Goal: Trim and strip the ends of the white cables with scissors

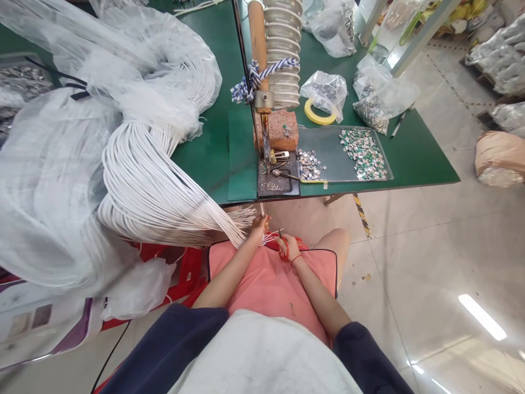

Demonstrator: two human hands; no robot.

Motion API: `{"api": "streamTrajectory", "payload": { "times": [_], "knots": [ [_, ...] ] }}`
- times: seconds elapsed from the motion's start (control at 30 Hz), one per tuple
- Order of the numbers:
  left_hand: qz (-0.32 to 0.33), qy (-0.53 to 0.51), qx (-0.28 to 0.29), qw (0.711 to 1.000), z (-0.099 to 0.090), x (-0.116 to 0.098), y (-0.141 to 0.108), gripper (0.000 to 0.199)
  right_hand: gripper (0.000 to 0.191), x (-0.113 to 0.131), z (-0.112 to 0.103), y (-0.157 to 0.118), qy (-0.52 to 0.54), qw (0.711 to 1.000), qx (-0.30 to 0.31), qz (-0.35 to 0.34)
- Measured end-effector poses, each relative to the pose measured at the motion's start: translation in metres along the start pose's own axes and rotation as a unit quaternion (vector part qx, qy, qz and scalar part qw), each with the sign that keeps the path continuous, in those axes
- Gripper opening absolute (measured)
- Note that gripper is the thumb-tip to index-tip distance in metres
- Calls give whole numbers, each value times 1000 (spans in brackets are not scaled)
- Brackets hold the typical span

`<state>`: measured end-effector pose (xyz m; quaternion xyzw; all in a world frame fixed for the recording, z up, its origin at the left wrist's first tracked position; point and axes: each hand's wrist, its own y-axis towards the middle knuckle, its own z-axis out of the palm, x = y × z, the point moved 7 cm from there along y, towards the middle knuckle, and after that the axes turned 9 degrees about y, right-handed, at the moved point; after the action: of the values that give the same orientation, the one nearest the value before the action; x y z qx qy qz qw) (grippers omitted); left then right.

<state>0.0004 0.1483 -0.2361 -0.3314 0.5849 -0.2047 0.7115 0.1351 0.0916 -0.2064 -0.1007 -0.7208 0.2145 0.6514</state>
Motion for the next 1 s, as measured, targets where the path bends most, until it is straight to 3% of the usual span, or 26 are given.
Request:
{"api": "streamTrajectory", "payload": {
  "times": [0.5,0.73,1.0],
  "knots": [
    [41,-12,37,998,8,-14,-14,22,27,1,1,3,-12,1000,11,-15],
    [75,-22,43,996,11,-24,-20,25,22,9,2,4,-90,994,41,-51],
    [90,-6,57,994,13,-26,-23,26,21,14,-4,0,-194,979,26,-59]
  ]
}}
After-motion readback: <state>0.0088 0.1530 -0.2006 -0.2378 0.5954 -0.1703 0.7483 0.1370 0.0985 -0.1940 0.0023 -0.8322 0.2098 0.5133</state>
